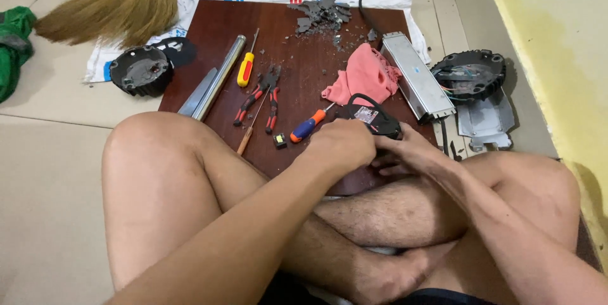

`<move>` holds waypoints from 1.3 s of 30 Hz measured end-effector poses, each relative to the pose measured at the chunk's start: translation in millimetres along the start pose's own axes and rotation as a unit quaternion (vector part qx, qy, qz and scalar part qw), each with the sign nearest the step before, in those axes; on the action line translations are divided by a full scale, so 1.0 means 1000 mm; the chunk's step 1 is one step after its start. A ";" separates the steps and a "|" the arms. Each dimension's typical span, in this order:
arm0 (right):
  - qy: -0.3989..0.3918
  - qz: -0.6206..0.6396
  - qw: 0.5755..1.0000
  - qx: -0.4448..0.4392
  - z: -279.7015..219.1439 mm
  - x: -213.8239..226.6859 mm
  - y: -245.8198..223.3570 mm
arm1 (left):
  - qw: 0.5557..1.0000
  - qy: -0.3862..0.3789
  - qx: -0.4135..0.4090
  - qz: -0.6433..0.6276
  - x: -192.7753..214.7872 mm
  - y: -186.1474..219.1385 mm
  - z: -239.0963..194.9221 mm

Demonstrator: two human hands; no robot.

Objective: The person sits on the floor and uses a screwdriver to remove screws from a black circular electronic component. They then use a pink cloth to wipe the component and continue to unscrew and disassemble the device.

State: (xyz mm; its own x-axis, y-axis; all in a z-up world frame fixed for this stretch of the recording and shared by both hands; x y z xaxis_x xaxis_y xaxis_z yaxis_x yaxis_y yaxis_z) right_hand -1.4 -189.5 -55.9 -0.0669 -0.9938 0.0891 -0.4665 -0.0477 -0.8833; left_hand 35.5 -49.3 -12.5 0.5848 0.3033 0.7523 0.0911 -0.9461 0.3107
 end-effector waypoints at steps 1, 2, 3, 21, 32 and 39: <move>-0.001 0.001 1.000 0.001 -0.001 -0.001 -0.003 | 1.000 0.002 0.000 0.000 0.003 0.011 0.000; 0.001 -0.012 1.000 -0.004 -0.003 -0.001 -0.003 | 0.999 0.017 0.032 0.021 0.006 0.016 0.001; 0.002 -0.024 1.000 -0.010 -0.004 -0.001 -0.003 | 0.997 0.032 0.064 0.041 0.009 0.022 0.001; 0.060 -0.208 0.973 0.086 0.080 0.019 0.038 | 0.987 0.115 0.081 0.077 0.049 0.032 -0.043; 0.092 -0.218 0.966 0.102 -0.018 -0.023 -0.018 | 0.989 0.061 -0.066 0.117 0.042 0.023 0.017; 0.084 -0.309 0.945 0.069 -0.030 -0.014 -0.034 | 0.998 0.055 -0.009 -0.023 -0.044 -0.091 0.035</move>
State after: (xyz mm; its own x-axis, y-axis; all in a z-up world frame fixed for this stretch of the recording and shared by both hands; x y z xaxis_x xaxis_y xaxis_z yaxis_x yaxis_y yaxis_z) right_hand -10.7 -171.3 -13.2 0.0359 -0.7420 0.6694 -0.3427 -0.6384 -0.6892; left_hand 29.5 19.7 -94.0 0.4881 0.3572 0.7963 0.1004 -0.9293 0.3553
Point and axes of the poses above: each hand's wrist, its own z-axis towards the middle knuckle, its own x-axis out of the back of the hand, y = z × x, the point moved 8 cm from there along z, towards the middle knuckle, and after that the axes turned 8 degrees about x, right-handed, at the moved point
